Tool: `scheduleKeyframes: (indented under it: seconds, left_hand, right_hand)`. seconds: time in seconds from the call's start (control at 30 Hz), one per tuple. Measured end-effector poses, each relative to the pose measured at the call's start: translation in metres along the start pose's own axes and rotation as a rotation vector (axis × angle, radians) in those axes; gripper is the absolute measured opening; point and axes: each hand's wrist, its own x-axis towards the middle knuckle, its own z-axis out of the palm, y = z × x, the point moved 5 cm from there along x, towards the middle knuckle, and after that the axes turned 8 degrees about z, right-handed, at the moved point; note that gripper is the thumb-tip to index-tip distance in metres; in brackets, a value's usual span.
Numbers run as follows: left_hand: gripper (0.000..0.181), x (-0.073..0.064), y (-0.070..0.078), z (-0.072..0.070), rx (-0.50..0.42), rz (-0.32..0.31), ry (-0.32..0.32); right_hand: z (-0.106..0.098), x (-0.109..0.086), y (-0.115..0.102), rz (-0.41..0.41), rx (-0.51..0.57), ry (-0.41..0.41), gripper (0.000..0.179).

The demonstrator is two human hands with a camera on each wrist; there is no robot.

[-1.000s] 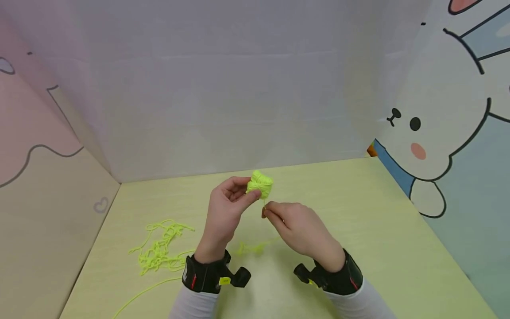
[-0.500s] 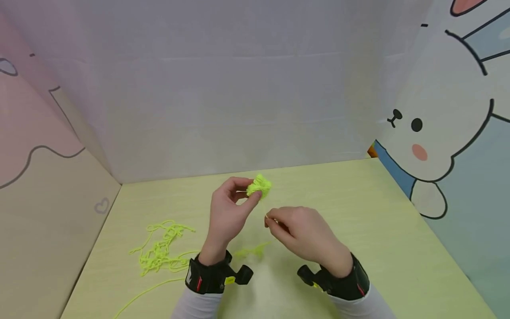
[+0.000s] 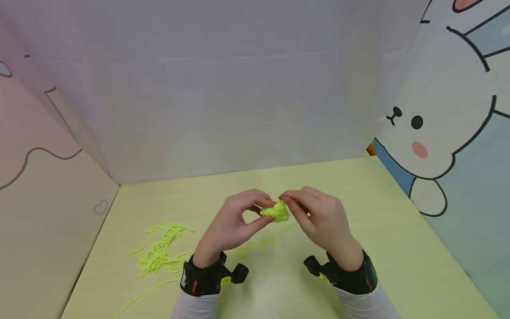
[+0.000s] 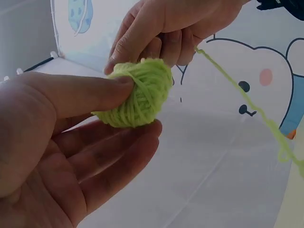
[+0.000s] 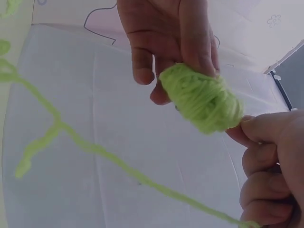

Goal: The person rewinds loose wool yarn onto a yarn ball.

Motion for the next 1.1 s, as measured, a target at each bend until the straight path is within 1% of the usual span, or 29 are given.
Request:
scheduleKeyframes:
  seconds: [0.07,0.13,0.2,0.33,0.43,0.53,0.63,0.73,0.8,0.87,0.97,1.03,1.1]
  left_hand:
    - [0.023,0.001,0.004,0.0,-0.036,0.005,-0.01]
    - [0.025,0.003,0.011,-0.002,-0.065,0.007,-0.003]
    - [0.027,0.005,0.018,-0.005,-0.08,0.018,0.016]
    - [0.028,0.009,0.028,-0.01,-0.088,0.052,0.062]
    - [0.029,0.01,0.03,-0.011,-0.108,0.076,0.098]
    - [0.033,0.007,0.023,-0.011,-0.161,0.073,0.142]
    - [0.047,0.002,0.011,-0.01,-0.244,0.031,0.175]
    - [0.061,0.001,0.003,-0.008,-0.333,-0.008,0.181]
    - [0.061,0.002,0.0,-0.007,-0.38,-0.032,0.188]
    - [0.054,0.002,-0.001,-0.008,-0.402,-0.055,0.22]
    - [0.042,0.003,-0.005,-0.012,-0.354,-0.128,0.311]
    - [0.038,0.001,-0.009,-0.016,-0.308,-0.188,0.377]
    - [0.038,-0.002,-0.012,-0.019,-0.251,-0.24,0.42]
  right_hand:
    - [0.002,0.0,0.001,0.014,0.008,-0.015,0.019]
    - [0.004,0.001,0.003,0.041,0.019,-0.034,0.014]
    - [0.006,0.001,0.005,0.077,0.039,-0.053,0.01]
    - [0.01,0.0,0.009,0.153,0.087,-0.068,0.01]
    - [0.015,-0.001,0.012,0.206,0.131,-0.096,0.011]
    - [0.023,-0.001,0.014,0.254,0.148,-0.143,0.013]
    - [0.033,-0.002,0.015,0.282,0.104,-0.21,0.014]
    - [0.044,-0.002,0.015,0.29,0.045,-0.296,0.011]
    - [0.05,-0.003,0.013,0.289,0.017,-0.358,0.009]
    - [0.055,-0.004,0.009,0.287,0.005,-0.419,0.012]
    - [0.058,-0.006,0.004,0.256,0.0,-0.513,0.011]
    - [0.057,-0.007,-0.001,0.216,0.007,-0.562,0.012]
    - [0.055,-0.009,-0.006,0.169,0.018,-0.595,0.01]
